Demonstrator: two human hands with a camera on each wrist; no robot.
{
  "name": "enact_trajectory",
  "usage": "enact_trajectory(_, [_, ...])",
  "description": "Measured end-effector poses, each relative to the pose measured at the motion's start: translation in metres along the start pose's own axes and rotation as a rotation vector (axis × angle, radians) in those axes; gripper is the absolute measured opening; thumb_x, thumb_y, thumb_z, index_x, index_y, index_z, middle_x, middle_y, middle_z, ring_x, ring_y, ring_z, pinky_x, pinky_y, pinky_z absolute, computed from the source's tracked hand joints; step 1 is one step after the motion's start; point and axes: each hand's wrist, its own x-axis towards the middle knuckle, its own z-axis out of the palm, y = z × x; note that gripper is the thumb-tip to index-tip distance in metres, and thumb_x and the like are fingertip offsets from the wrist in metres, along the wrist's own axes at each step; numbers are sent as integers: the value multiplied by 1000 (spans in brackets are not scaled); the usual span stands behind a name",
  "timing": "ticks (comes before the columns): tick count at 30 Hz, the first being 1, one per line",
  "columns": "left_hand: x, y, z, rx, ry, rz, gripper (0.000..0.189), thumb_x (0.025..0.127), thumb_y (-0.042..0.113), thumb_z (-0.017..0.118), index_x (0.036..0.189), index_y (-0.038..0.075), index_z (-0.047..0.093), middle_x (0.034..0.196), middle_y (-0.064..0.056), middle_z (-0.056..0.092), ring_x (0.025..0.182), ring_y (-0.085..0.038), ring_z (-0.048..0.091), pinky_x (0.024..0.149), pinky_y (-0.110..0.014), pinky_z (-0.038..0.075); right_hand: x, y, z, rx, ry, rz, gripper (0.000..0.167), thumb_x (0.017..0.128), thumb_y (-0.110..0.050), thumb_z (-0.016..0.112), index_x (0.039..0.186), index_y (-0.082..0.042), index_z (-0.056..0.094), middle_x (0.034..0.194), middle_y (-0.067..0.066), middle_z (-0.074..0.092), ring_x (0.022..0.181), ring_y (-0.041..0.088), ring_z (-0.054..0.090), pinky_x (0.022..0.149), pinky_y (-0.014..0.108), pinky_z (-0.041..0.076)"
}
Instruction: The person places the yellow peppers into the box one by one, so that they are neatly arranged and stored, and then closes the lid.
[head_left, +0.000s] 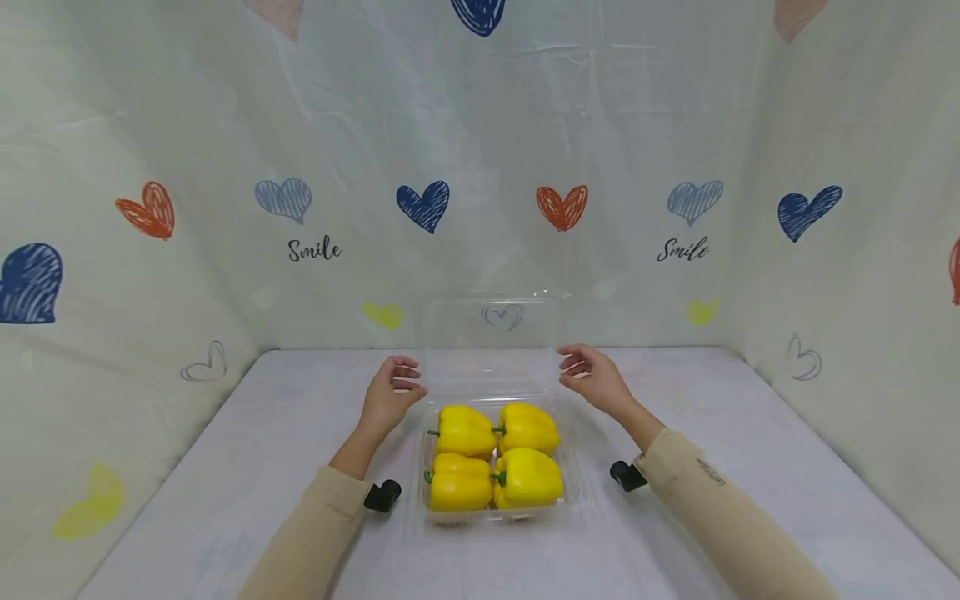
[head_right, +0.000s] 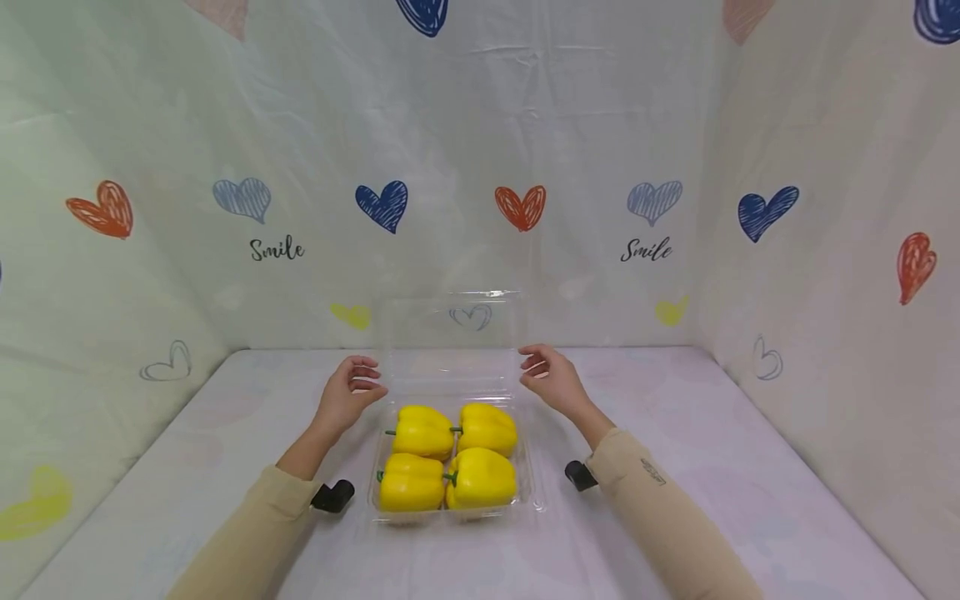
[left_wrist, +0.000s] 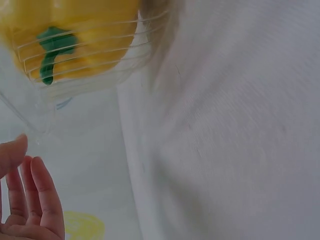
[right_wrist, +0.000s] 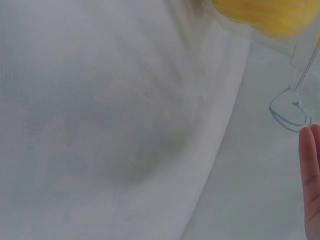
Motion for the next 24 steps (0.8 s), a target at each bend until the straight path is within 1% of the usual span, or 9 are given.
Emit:
enact_trajectory(3, [-4,0,-3,9,-10,24,39,81,6,72,114,4,53,106,-15,57,92,-28,58,79,-38,52,-6,-5,-2,12,22,-7,37,85,-1,65,120,4,53,104,19,59,92,32,59,81,41,52])
enact_trajectory(7, [-9,2,-8,15,-48,20,39,82,14,72,114,3,54,107,-13,57,95,-27,58,83,-38,51,-13,-8,-5,25,36,-10,32,87,-6,65,116,2,54,102,15,60,90,27,59,79,33,52])
enact_trajectory(9, [-12,2,-9,5,-67,12,38,84,16,71,115,2,54,107,-13,57,96,-28,57,84,-36,51,-17,-9,-7,57,26,-13,30,89,-9,63,114,3,54,102,15,60,89,28,59,77,29,52])
enact_trajectory(11, [-15,2,-10,-32,-84,7,35,87,16,67,115,0,54,109,-15,57,97,-30,58,84,-35,51,-21,-9,-8,116,7,-24,29,92,-11,59,115,6,53,103,18,59,90,31,59,77,28,53])
enact_trajectory(14, [-19,2,-12,-94,-105,-2,30,95,20,55,116,-2,54,111,-18,56,99,-32,58,84,-34,52,-27,-9,-10,199,-22,-37,30,98,-15,48,116,9,53,107,24,58,95,39,57,80,31,53])
enact_trajectory(16, [-23,4,-14,-135,-118,-8,33,99,24,46,117,-3,54,112,-21,56,100,-35,58,85,-35,51,-31,-10,-12,235,-31,-42,34,101,-19,41,114,10,53,109,25,57,98,42,55,83,35,52])
enact_trajectory(18, [-26,5,-16,-151,-126,-26,40,101,30,40,117,-3,55,113,-21,56,101,-35,58,86,-36,51,-36,-11,-13,240,-38,-38,39,103,-25,35,112,8,54,109,24,57,100,43,55,83,37,52])
enact_trajectory(21, [-33,8,-17,-143,-137,-53,46,101,37,38,117,-3,54,116,-22,54,104,-37,57,86,-38,51,-42,-12,-13,232,-55,-37,46,103,-31,31,110,8,55,110,24,56,101,44,55,84,39,51])
enact_trajectory(24, [-40,13,-17,-118,-144,-83,49,100,41,38,116,-3,53,118,-22,53,106,-38,55,86,-38,50,-49,-13,-13,223,-67,-29,48,104,-31,29,112,9,54,112,27,56,102,45,54,85,40,51])
